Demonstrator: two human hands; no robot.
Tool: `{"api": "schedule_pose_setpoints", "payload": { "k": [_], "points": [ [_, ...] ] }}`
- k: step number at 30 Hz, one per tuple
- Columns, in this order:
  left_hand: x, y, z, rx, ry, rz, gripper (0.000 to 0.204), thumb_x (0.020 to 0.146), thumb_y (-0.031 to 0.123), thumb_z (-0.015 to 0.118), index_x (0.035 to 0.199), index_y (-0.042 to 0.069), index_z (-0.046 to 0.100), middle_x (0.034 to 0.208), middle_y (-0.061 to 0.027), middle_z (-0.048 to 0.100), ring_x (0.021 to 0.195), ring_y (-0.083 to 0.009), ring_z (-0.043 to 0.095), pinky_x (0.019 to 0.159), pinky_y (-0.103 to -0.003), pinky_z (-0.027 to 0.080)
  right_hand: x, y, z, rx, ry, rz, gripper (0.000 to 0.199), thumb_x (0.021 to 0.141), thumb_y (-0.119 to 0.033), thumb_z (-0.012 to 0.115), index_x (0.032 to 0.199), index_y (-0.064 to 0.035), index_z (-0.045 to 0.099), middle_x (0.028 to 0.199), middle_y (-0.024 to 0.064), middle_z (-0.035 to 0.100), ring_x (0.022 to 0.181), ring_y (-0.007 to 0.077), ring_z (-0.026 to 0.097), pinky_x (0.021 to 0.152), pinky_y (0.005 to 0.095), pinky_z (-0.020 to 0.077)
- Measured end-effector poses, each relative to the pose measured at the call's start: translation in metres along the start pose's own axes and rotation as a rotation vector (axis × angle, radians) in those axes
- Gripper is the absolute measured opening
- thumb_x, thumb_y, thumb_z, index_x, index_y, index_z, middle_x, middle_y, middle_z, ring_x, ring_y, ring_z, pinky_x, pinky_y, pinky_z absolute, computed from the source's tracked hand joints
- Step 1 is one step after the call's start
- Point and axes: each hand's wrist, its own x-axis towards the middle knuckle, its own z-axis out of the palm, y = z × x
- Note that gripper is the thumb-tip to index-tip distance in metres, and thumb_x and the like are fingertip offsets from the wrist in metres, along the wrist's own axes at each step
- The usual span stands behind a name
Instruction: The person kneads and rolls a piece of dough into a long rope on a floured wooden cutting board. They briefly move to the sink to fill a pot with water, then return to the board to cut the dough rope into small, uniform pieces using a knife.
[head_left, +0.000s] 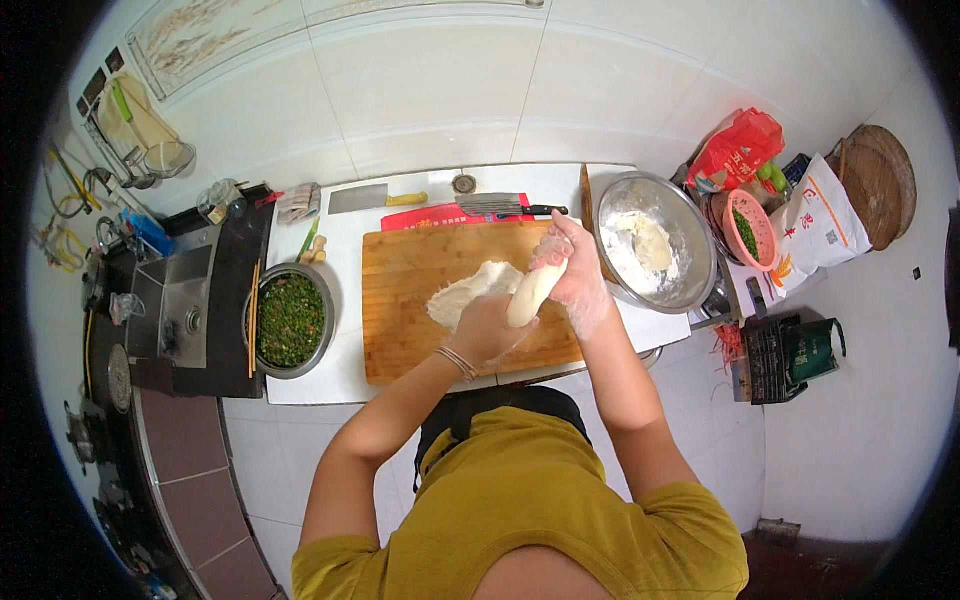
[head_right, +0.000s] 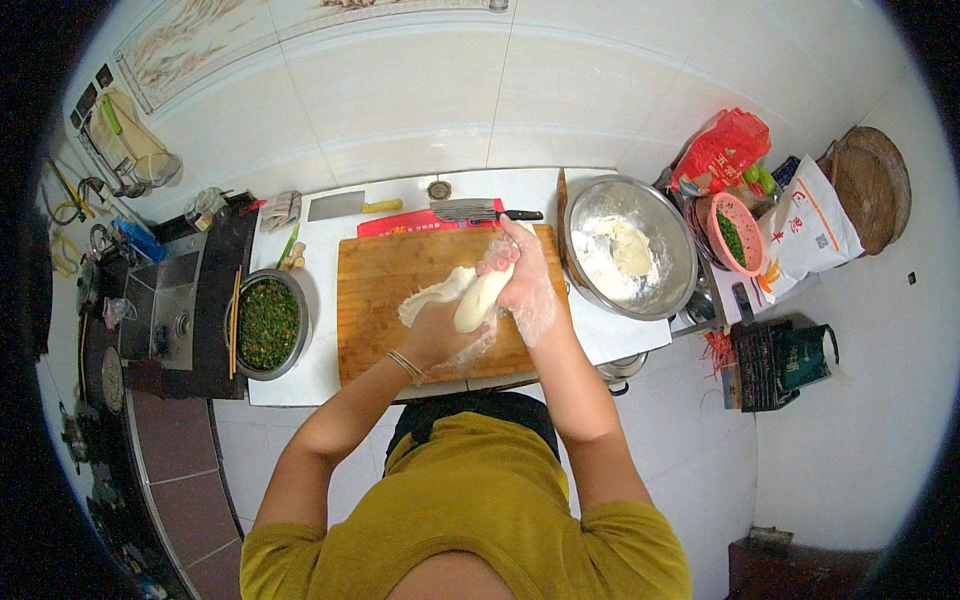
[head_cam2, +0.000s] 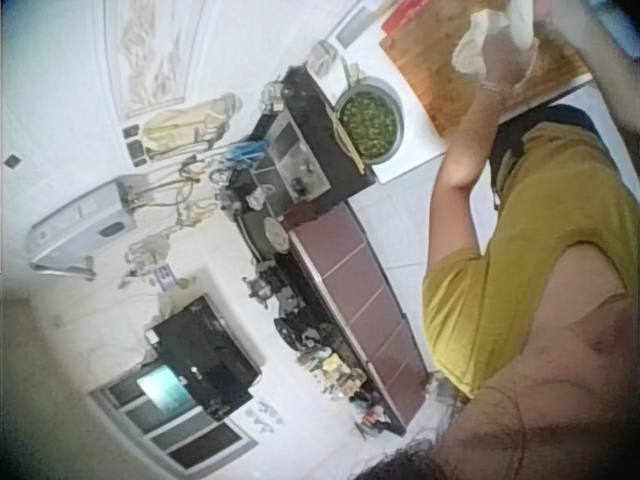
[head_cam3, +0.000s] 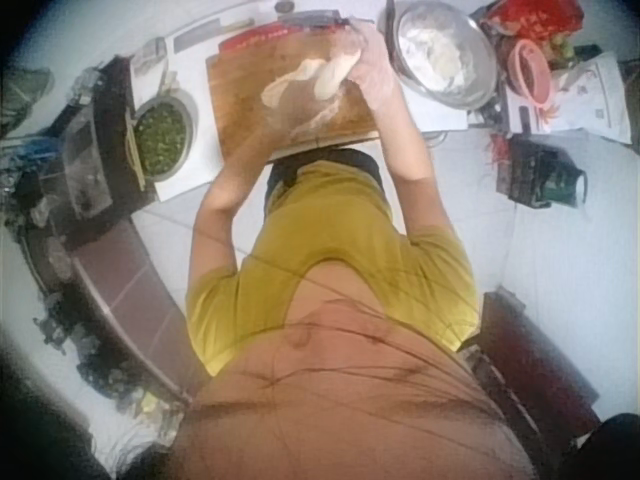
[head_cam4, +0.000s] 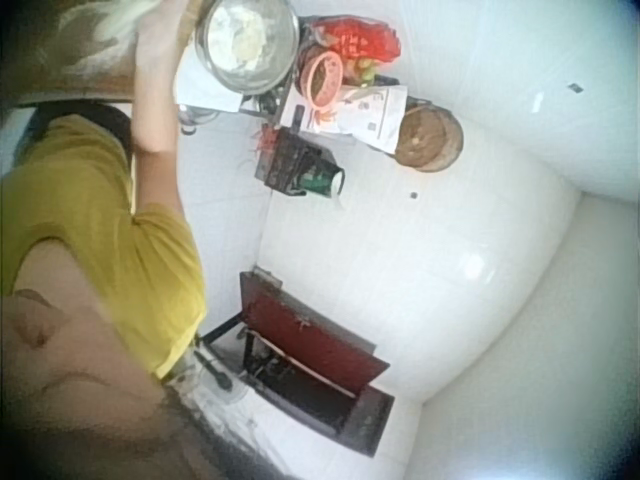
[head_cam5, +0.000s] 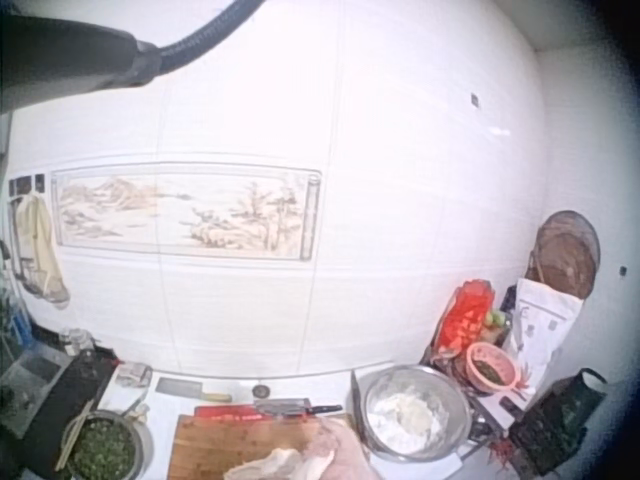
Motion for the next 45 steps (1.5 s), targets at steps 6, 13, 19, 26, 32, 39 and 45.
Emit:
{"api": "schedule_pose_setpoints", "payload": {
  "k": [6, 13, 19, 26, 32, 39, 45],
  "points": [
    [0.021, -0.004, -0.027, -0.594, -0.337, -0.103, 0.034, 0.077, 0.034, 0.071, 0.085, 0.002, 0.062, 0.068, -0.0037, 0.061, 0.065, -0.0180, 0.059, 0.064, -0.033, 0.047, -0.015, 0.017, 0.017, 0.068, -0.254, -0.093, 0.050, 0.091, -0.049, 0.045, 0.061, -0.0101, 0.048, 0.057, 0.0023, 0.045, 0.054, 0.0182, 0.045, 0.059, 0.0289, 0.0408],
    [0.013, -0.002, -0.031, -0.606, -0.511, -0.201, 0.031, 0.079, 0.032, 0.070, 0.086, 0.002, 0.062, 0.067, -0.0016, 0.061, 0.062, -0.0143, 0.058, 0.063, -0.028, 0.047, 0.001, -0.003, 0.003, -0.087, -0.012, -0.129, 0.032, 0.090, -0.025, 0.054, 0.107, 0.0020, 0.050, 0.082, 0.0057, 0.056, 0.068, 0.0177, 0.053, 0.071, 0.0296, 0.0472],
    [0.011, -0.015, -0.017, -0.423, -0.355, -0.010, 0.029, 0.076, 0.027, 0.072, 0.086, 0.002, 0.061, 0.077, -0.0057, 0.063, 0.067, -0.0154, 0.060, 0.063, -0.029, 0.047, 0.000, 0.000, 0.000, 0.192, -0.050, -0.066, 0.041, 0.091, -0.030, 0.055, 0.054, -0.0178, 0.041, 0.040, -0.0073, 0.029, 0.031, 0.0093, 0.026, 0.035, 0.0277, 0.0229],
    [0.032, 0.006, -0.025, -0.796, -0.724, -0.309, 0.023, 0.076, 0.021, 0.069, 0.088, 0.003, 0.061, 0.079, -0.0048, 0.062, 0.072, -0.0145, 0.060, 0.066, -0.028, 0.046, -0.004, -0.007, 0.015, 0.140, -0.090, -0.037, 0.034, 0.091, -0.036, 0.054, 0.067, -0.0121, 0.050, 0.052, -0.0027, 0.043, 0.047, 0.0112, 0.044, 0.050, 0.0262, 0.0385],
    [0.030, 0.009, 0.008, -0.426, -0.182, -0.167, 0.028, 0.073, 0.024, 0.072, 0.082, -0.001, 0.059, 0.070, -0.0059, 0.061, 0.064, -0.0150, 0.059, 0.057, -0.027, 0.046, -0.011, 0.006, 0.008, -0.009, -0.149, -0.043, 0.056, 0.090, -0.055, 0.043, 0.103, -0.0026, 0.057, 0.109, 0.0183, 0.062, 0.094, 0.0331, 0.060, 0.086, 0.0468, 0.0455],
    [0.023, 0.004, -0.006, -0.701, -0.588, -0.421, 0.033, 0.074, 0.022, 0.071, 0.096, 0.001, 0.058, 0.071, -0.0040, 0.059, 0.058, -0.0121, 0.056, 0.053, -0.027, 0.044, -0.006, -0.006, -0.021, 0.052, -0.240, 0.038, 0.031, 0.092, -0.038, 0.053, 0.078, -0.0104, 0.054, 0.047, -0.0035, 0.040, 0.041, 0.0110, 0.039, 0.049, 0.0273, 0.0401],
    [0.019, 0.010, 0.003, -0.574, -0.292, -0.395, 0.039, 0.071, 0.024, 0.072, 0.098, 0.001, 0.058, 0.070, -0.0041, 0.059, 0.056, -0.0126, 0.055, 0.051, -0.027, 0.043, -0.022, 0.011, 0.000, 0.047, -0.067, -0.157, 0.038, 0.092, -0.043, 0.051, 0.091, -0.0062, 0.057, 0.060, 0.0006, 0.048, 0.053, 0.0119, 0.046, 0.057, 0.0291, 0.0427]
  ]
}}
